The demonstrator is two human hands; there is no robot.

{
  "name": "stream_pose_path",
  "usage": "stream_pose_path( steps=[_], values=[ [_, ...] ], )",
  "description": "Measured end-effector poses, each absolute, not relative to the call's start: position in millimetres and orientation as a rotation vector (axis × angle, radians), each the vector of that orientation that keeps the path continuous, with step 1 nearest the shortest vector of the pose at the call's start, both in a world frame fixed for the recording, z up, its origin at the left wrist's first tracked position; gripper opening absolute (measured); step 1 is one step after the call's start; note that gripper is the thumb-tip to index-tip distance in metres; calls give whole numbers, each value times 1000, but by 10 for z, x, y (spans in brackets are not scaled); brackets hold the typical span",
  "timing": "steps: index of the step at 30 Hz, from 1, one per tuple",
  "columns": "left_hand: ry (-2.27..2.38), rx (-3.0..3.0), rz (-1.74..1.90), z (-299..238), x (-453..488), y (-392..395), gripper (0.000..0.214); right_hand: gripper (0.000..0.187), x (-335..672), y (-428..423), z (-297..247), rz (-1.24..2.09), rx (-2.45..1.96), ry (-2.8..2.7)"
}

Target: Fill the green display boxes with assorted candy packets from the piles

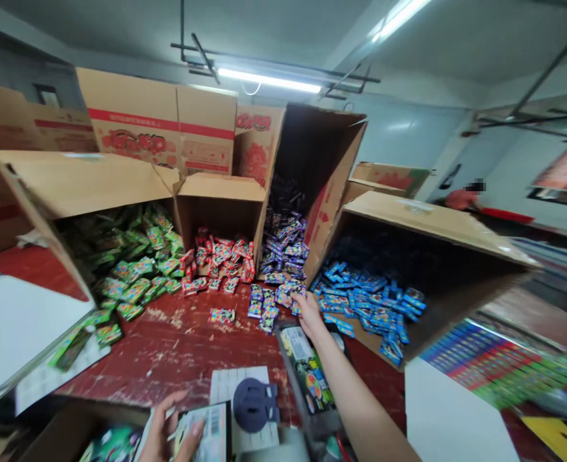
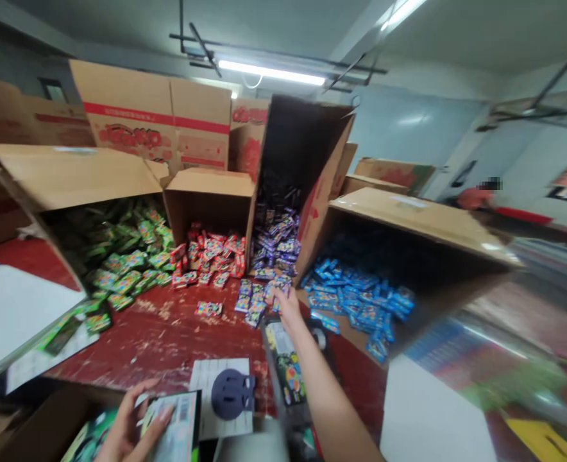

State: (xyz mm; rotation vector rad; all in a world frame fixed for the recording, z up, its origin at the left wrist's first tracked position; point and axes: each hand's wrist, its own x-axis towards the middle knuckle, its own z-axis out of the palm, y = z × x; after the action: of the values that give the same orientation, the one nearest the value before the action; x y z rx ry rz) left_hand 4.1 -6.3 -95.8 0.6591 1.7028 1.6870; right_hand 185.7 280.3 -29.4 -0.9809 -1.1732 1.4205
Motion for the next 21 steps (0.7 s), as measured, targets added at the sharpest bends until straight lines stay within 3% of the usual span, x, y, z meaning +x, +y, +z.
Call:
stream_pose_path(
  steps=[8, 13, 21],
  values=[
    [1423, 648, 1674, -369, 367, -205, 49, 42, 1594, 1727, 27, 1855, -726, -1348],
    [1506, 734, 1599, -273, 264, -263, 53, 40, 1363, 1368, 172, 1785, -630, -1383],
    [1490, 723, 1618, -218, 345, -347, 46, 26, 1217, 1303, 320, 1605, -499, -2022]
  ],
)
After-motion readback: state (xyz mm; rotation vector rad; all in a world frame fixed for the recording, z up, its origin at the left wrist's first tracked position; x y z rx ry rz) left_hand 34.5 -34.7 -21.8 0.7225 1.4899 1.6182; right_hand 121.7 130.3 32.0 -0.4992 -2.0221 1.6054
